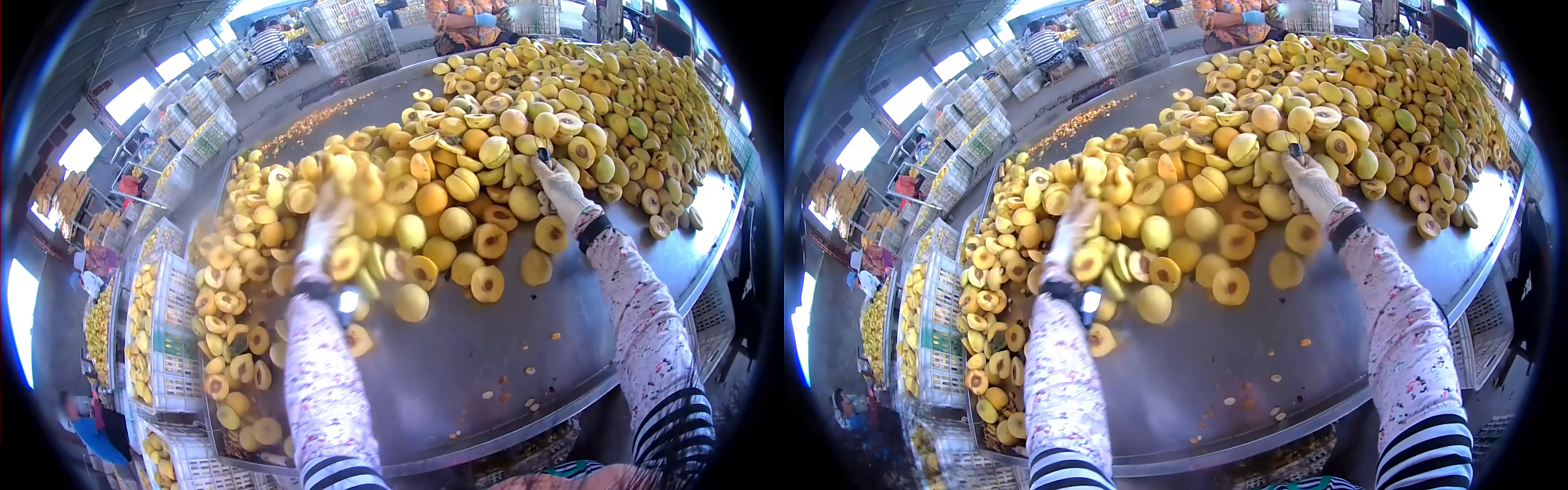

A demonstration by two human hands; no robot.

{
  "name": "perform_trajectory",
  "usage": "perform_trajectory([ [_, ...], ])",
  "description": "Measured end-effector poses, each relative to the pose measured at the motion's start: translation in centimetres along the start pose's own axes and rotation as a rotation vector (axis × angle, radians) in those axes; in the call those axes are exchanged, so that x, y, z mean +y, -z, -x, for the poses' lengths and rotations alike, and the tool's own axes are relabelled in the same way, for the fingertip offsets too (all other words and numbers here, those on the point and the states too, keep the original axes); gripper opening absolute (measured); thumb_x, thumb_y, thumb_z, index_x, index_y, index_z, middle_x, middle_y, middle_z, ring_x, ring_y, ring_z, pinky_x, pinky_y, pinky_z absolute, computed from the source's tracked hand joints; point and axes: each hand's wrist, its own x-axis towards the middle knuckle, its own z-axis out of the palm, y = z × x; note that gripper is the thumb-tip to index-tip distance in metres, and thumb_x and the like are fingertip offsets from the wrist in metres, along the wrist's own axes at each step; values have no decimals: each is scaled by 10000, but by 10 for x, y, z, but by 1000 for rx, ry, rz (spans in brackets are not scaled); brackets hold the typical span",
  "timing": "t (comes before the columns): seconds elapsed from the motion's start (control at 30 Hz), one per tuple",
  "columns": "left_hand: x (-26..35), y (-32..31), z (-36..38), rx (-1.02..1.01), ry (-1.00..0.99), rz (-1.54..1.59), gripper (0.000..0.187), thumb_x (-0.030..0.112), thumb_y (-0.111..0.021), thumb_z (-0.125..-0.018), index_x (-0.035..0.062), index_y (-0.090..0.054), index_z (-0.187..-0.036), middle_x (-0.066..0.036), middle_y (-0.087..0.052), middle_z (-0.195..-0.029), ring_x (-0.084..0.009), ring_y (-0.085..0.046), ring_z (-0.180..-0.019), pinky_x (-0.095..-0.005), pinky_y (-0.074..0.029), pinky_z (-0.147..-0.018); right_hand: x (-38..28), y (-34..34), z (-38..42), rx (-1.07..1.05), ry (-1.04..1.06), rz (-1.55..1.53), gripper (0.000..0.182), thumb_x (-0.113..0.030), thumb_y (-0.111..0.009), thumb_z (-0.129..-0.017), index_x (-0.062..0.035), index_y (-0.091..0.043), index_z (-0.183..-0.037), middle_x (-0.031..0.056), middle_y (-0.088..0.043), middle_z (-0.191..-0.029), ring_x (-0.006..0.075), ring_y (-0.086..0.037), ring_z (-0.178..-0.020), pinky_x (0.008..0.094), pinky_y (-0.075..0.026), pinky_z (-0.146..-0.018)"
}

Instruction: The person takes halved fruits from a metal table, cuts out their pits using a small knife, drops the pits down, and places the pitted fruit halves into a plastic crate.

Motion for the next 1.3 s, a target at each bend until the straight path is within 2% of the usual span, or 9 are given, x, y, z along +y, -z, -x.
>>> perform_trajectory([
  [0.13, -2, -74, -23, -47, -60, -374, 744, 356, -736, -901, 107, -407, -1520, -89, -485, -1468, -207, -461, -1323, -317, -369, -1113, 3, -4, 3, -28, 9, -25, 366, -479, -583, -978, -127, -555, -1072, -28, -492, -615, 82, -464, -447, 237, -395, -407],
  [0.23, -5, -93, -15, -323, 101, 94, 804, 326, -789, -860, 137, -391, -1532, -117, -392, -1563, -231, -416, -1392, -351, -354, -1135, 21, 2, 5, -129, 177, 258, 401, -466, -605, -970, -75, -612, -1061, 76, -624, -761, 171, -608, -658, 316, -497, -600],
  [0.4, 10, -141, 44, -638, 102, 57, 699, 359, -787, -852, 183, -505, -1467, -112, -614, -1351, -204, -598, -1170, -320, -469, -1020, 7, -21, 78, -202, 497, 491, 395, -396, -639, -946, -47, -643, -1131, 200, -704, -943, 341, -672, -850, 414, -511, -787],
  [0.53, 67, -136, 120, -522, -132, -920, 782, 574, -617, -894, 270, -329, -1554, -153, -303, -1604, -377, -241, -1483, -439, -267, -1206, 1, -16, 133, -345, 479, 716, 361, -366, -641, -931, -60, -647, -1123, 194, -694, -900, 393, -658, -861, 431, -513, -768],
  [0.63, 88, -118, 171, -619, 38, -877, 829, 576, -562, -930, 258, -179, -1592, -270, -273, -1579, -446, -349, -1415, -460, -294, -1179, 1, -4, 162, -413, 635, 838, 317, -348, -637, -925, -59, -679, -1048, 189, -701, -914, 391, -662, -886, 431, -519, -783],
  [0.8, 104, -69, 258, -541, 38, -1529, 552, 498, -692, -844, 159, -599, -1270, -214, -592, -1203, -340, -658, -1058, -449, -548, -873, -73, -2, 254, -371, 454, 620, 385, -401, -663, -936, -27, -675, -1025, 159, -691, -808, 273, -665, -695, 384, -516, -655],
  [0.9, 112, -35, 288, -402, 51, -1507, 495, 453, -765, -796, 170, -652, -1186, -167, -609, -1179, -332, -666, -1031, -439, -558, -833, -55, 7, 324, -600, 403, 295, 207, -246, -653, -958, -42, -633, -993, -18, -572, -724, 58, -522, -663, 249, -467, -615],
  [1.07, 91, -5, 307, -190, 67, -1283, 529, 493, -801, -755, 144, -689, -1136, -167, -610, -1203, -332, -633, -1079, -449, -509, -922, -21, 20, 440, -872, -118, -222, 213, -242, -630, -984, -92, -558, -1116, -55, -503, -718, 57, -448, -581, 210, -389, -519],
  [1.3, 145, -77, 359, 31, 122, 56, 243, 194, -766, -902, 6, -695, -1039, -9, -678, -792, -41, -539, -598, -200, -424, -537, 13, 22, 476, -917, -193, -362, 304, -296, -554, -1021, -85, -489, -1231, -10, -507, -757, 68, -432, -581, 225, -374, -519],
])
